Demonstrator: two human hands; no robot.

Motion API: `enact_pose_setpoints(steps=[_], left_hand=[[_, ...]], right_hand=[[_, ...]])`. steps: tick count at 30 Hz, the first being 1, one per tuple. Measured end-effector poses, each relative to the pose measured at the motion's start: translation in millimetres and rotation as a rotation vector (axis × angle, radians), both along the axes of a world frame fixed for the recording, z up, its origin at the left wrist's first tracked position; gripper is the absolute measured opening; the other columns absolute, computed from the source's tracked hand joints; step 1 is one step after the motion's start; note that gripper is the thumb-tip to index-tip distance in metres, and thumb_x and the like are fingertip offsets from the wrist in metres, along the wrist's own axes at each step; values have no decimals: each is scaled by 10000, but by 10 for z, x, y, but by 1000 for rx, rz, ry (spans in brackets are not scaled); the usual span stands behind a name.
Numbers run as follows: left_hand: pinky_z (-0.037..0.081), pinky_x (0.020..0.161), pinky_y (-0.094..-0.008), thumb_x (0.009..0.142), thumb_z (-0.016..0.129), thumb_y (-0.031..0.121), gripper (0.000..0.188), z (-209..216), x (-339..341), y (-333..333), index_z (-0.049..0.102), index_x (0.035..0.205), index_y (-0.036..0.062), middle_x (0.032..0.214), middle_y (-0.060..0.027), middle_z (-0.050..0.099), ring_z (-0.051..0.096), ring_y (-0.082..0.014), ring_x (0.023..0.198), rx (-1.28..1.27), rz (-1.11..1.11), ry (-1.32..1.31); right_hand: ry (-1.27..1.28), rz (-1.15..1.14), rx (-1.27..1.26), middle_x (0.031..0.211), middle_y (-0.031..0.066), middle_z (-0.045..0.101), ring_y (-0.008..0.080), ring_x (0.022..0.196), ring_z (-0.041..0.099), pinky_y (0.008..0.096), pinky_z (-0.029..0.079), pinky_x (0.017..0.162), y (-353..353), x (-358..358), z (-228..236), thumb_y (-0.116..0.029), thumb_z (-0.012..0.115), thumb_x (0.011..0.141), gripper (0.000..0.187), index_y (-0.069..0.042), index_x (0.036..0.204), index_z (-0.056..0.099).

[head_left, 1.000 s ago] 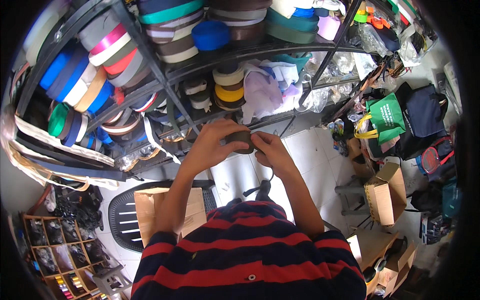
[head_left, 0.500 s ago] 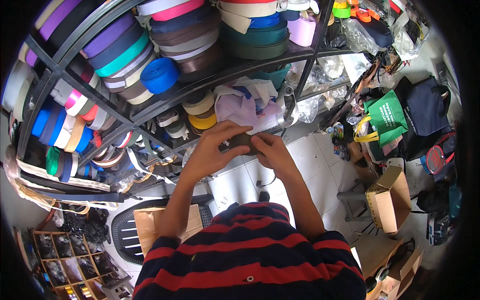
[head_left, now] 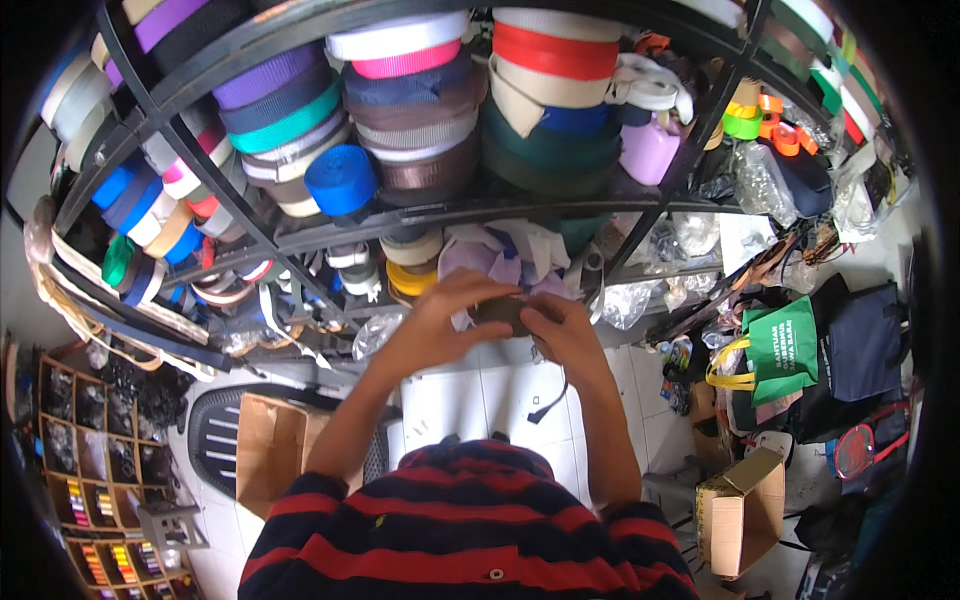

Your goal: The person organizes rolls of ribbon by taking them from a cardboard box on the floor and placing them onto metal shelves in a storage room.

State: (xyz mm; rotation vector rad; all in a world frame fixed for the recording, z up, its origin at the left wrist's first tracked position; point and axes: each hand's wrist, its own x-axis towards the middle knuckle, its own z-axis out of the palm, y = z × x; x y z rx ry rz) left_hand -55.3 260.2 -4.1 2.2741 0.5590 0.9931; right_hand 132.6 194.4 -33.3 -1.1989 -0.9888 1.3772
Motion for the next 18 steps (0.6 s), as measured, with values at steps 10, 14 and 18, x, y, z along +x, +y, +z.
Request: enact_pose_setpoints(steps=[10, 14, 18], left_hand=[[476, 805, -301, 809, 699, 110, 307, -209, 86, -170, 630, 1088, 1, 1000, -87, 652, 606, -189, 885, -527, 229, -475], [471, 805, -328, 792, 715, 125, 302, -208, 23, -64, 645, 1066, 19, 976, -97, 659, 613, -223, 888, -137, 240, -235], [464, 827, -308, 762, 722, 68, 284, 55, 41, -54, 662, 1032, 6, 979, -91, 647, 608, -190, 904, -185, 138, -4]], right_hand=[[410, 210, 39, 597, -23, 469, 31, 362, 257, 206, 178, 352, 216, -27, -165, -418, 499, 952, 404, -17, 958, 541], [341, 196, 19, 594, -46, 432, 18, 381, 260, 214, 161, 360, 243, 56, -214, -335, 555, 938, 300, -38, 902, 536], [264, 199, 27, 569, -58, 402, 11, 389, 272, 219, 149, 363, 251, 67, -217, -286, 583, 930, 246, -52, 866, 538]])
